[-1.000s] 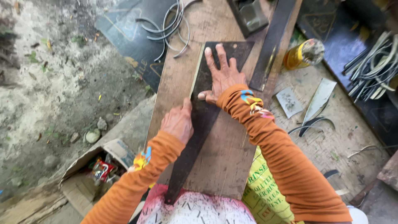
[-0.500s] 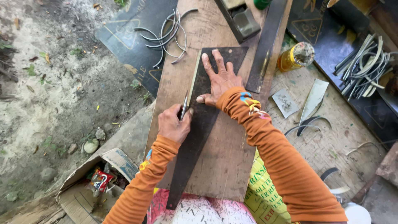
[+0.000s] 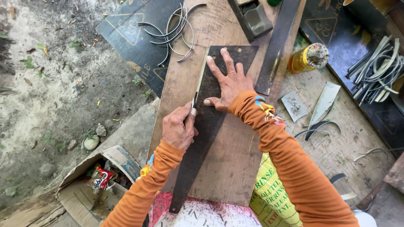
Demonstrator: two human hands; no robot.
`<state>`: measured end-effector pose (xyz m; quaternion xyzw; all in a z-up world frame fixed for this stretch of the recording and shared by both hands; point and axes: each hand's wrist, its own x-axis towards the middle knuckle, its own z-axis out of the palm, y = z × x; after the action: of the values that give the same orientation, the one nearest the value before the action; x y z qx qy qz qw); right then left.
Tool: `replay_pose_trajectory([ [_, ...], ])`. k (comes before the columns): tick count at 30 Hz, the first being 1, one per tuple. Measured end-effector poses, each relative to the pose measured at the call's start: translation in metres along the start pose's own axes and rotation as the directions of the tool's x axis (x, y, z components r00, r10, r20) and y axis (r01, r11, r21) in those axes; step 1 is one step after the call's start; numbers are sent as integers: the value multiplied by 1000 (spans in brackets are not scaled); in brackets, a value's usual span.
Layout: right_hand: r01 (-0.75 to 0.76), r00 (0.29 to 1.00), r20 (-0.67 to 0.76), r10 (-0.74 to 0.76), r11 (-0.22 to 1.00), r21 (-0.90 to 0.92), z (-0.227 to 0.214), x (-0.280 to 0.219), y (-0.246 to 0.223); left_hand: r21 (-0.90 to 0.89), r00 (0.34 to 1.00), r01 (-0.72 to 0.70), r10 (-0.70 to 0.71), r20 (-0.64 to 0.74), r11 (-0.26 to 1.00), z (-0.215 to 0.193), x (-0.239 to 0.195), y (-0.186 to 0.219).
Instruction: The person uses a utility knife to score and cut a triangular metal piece on a wooden workbench. They repeatedly align the piece, score along its edges, and remove thin metal strips. The person also uses a hand plane on the workbench surface and organizes the cut metal strips into a small wooden box.
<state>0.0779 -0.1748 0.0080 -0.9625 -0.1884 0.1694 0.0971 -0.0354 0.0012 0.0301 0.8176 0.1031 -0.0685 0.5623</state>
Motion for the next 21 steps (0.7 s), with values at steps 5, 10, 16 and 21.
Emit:
replay_pose_trajectory([
  [5,-4,999,-50,5,1000,23,3,0,-2,119,995,-95,94,14,988,-1,6,-9],
  [10,-30,999,27,30,999,25,1,2,-1,286,973,-222,230,6,932,1,9,-17],
  [16,-26,1000,17,25,999,31,-1,0,-3,353,956,-275,292,4,894,4,13,-30],
  [21,-15,1000,-11,15,999,41,0,1,-2,518,964,-257,252,81,816,14,28,-39],
])
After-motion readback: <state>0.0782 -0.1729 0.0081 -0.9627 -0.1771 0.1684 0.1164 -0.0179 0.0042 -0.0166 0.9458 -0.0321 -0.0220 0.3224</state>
